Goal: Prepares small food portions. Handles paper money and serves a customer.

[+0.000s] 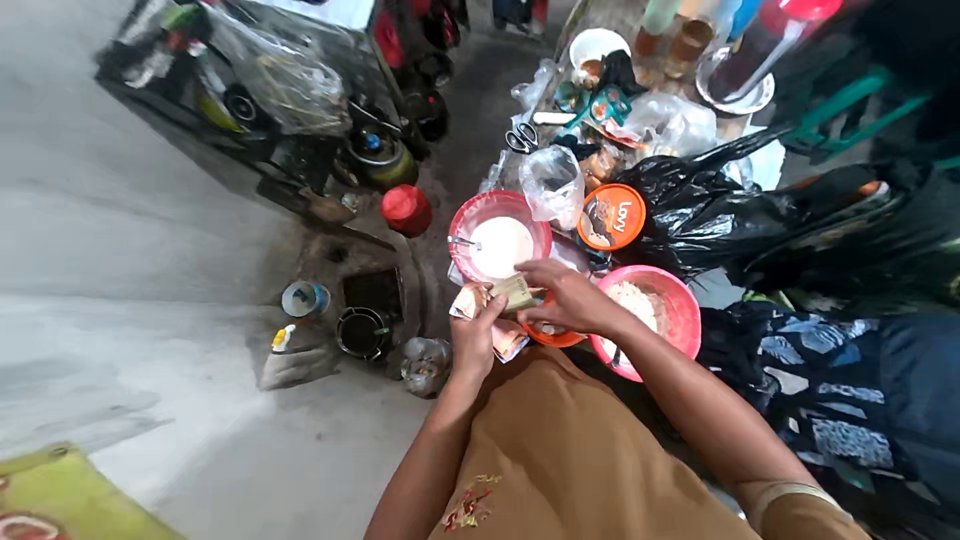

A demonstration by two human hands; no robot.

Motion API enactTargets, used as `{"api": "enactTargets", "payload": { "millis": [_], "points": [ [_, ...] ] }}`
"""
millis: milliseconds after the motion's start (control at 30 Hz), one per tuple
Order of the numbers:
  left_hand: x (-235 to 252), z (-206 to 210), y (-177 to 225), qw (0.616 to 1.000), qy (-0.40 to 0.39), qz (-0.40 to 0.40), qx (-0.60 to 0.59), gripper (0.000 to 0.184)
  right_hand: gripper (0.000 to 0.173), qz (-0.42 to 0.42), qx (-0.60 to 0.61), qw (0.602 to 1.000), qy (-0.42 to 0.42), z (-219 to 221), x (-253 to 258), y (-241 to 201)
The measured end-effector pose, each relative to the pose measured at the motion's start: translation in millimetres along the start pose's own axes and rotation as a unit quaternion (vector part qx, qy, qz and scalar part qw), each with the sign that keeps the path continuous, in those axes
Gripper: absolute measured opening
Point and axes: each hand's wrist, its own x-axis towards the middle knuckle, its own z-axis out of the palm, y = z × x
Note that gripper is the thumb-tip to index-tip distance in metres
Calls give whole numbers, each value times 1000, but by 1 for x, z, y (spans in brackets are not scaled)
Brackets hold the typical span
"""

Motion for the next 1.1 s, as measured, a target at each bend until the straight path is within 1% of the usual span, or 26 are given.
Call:
{"api": "enactTargets", "payload": {
  "millis": [33, 67, 100, 133, 167, 233, 267, 300, 367, 433, 500, 533, 567, 633, 667, 700, 733, 767, 800, 833, 900, 933, 967, 1000, 1033, 1100],
  "points": [
    [-3, 0, 1, 1000, -1, -16, -6, 36, 29, 3, 30, 999, 36, 8, -1, -1],
    [-6, -2, 2, 999, 5, -37, -9, 34, 19, 25, 55, 994, 90, 15, -5, -4],
    [-7, -4, 3, 998, 18, -54, -12, 35, 18, 53, 83, 985, 143, 19, -8, -8],
    [-9, -6, 5, 998, 30, -61, -15, 39, 20, 68, 126, 974, 175, 20, -10, -14],
    [-11, -10, 6, 998, 37, -58, -15, 41, 23, 72, 185, 965, 171, 20, -14, -23],
    [-18, -15, 11, 997, 42, -63, -10, 42, 25, 50, 316, 942, 95, 27, -21, -43],
    [-23, -15, 14, 996, 47, -76, -21, 41, 27, 47, 351, 934, 56, 35, -22, -50],
    [-27, -13, 16, 994, 49, -87, -35, 38, 33, 56, 344, 937, 36, 45, -20, -53],
    [-27, -11, 21, 991, 39, -106, -77, 43, 53, 104, 247, 962, 45, 69, -10, -50],
    [-21, -17, 24, 985, -9, -98, -143, 52, 71, 132, 166, 974, 81, 84, -1, -49],
    [-12, -30, 26, 979, -64, -73, -180, 57, 78, 126, 148, 975, 112, 91, 9, -52],
    [-7, -34, 30, 976, -73, -69, -194, 57, 77, 119, 158, 974, 106, 93, 16, -53],
    [1, -39, 34, 974, -69, -68, -205, 56, 69, 117, 179, 973, 86, 93, 26, -55],
    [20, -49, 47, 980, -27, -70, -184, 56, 43, 121, 237, 963, 48, 96, 53, -62],
    [31, -57, 54, 986, -14, -74, -151, 62, 34, 111, 245, 961, 61, 101, 67, -68],
    [42, -65, 60, 991, 14, -80, -106, 73, 27, 93, 216, 966, 108, 108, 81, -75],
    [54, -76, 62, 994, 24, -78, -68, 83, 21, 66, 159, 971, 166, 115, 98, -80],
    [65, -88, 60, 998, 17, -53, -38, 83, 20, 39, 90, 973, 208, 121, 118, -84],
    [75, -99, 60, 1000, -4, -18, -14, 75, 20, 17, 20, 973, 229, 126, 139, -88],
    [85, -108, 65, 1000, -23, 14, 5, 65, 19, -1, -40, 971, 237, 131, 161, -93],
    [111, -121, 87, 1000, -21, 22, -1, 47, 14, -28, -119, 965, 232, 150, 206, -107],
    [132, -133, 96, 999, -22, 23, -37, 45, 14, -34, -139, 965, 219, 161, 228, -116],
    [156, -144, 107, 997, -9, 21, -76, 44, 19, -38, -148, 968, 197, 171, 249, -125],
    [179, -157, 120, 994, 21, 11, -104, 43, 26, -40, -152, 973, 167, 180, 269, -134],
    [201, -170, 135, 991, 46, -3, -122, 44, 30, -46, -154, 977, 143, 187, 286, -140],
    [240, -203, 162, 989, 57, -15, -133, 43, 35, -63, -132, 985, 91, 197, 315, -148]
  ]
}}
